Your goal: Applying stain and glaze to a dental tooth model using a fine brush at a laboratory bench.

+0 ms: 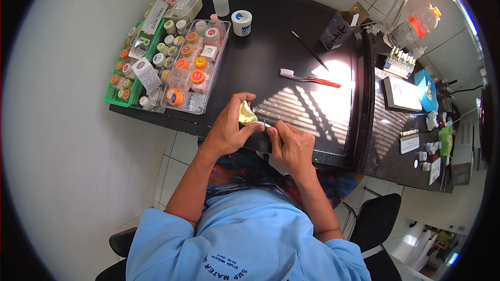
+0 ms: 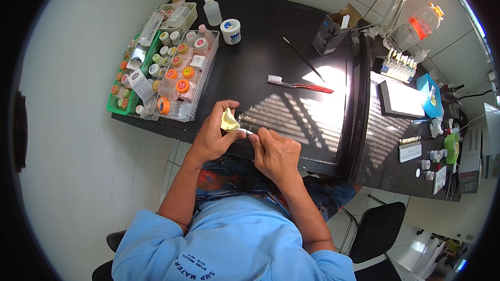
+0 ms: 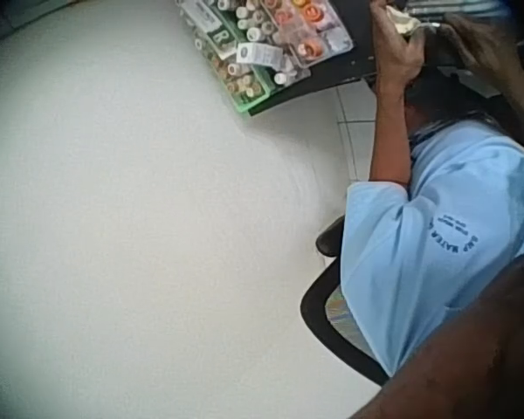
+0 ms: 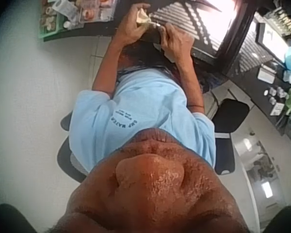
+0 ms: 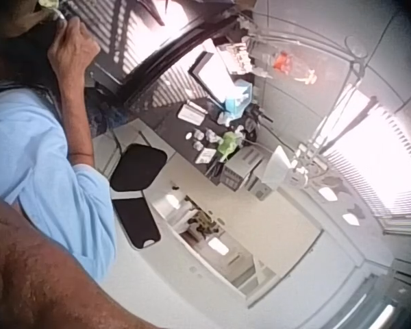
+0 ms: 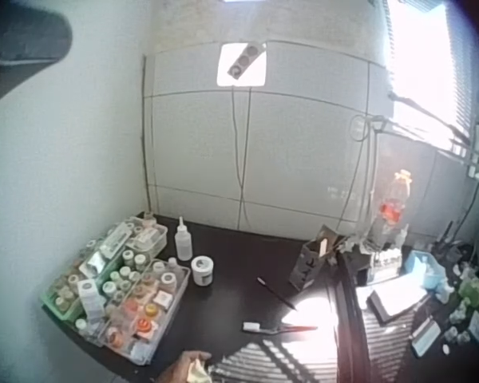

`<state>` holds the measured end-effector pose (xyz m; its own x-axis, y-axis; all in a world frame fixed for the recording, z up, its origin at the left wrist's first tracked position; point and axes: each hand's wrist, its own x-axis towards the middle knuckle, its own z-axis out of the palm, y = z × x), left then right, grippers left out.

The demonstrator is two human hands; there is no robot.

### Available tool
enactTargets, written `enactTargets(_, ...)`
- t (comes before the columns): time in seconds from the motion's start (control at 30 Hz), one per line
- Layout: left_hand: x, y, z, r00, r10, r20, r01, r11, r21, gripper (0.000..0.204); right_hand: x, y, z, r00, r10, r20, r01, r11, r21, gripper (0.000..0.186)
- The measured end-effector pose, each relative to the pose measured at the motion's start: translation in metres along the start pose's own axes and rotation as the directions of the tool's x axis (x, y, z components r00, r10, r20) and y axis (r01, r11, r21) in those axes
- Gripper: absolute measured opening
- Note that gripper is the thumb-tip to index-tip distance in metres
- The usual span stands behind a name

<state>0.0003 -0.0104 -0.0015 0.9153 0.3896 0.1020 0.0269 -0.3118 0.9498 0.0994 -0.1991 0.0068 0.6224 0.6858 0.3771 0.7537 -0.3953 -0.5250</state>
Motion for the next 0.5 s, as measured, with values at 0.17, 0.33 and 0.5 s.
enactTargets(0.17,0.0007,0.002,-0.0011,1.0,0.009,0.003,-0.009,1.0,0.024,0.068,-0.0001,0.0002,0.0012,1.0,-0.01,-0.008,0.01,1.0,-0.005,0.037)
enactTargets(0.33,0.0009,-0.0013,-0.0013,1.0,0.027,0.004,-0.027,1.0,0.014,0.07,0.0004,-0.0022,-0.0006,1.0,0.009,0.022,-0.009,1.0,0.002,0.037)
enactTargets(0.5,0.0015,-0.0035,-0.0024,0.999,0.045,0.016,-0.045,0.999,0.015,0.068,0.0003,-0.0024,-0.0006,1.0,-0.001,0.015,0.001,1.0,0.006,0.037)
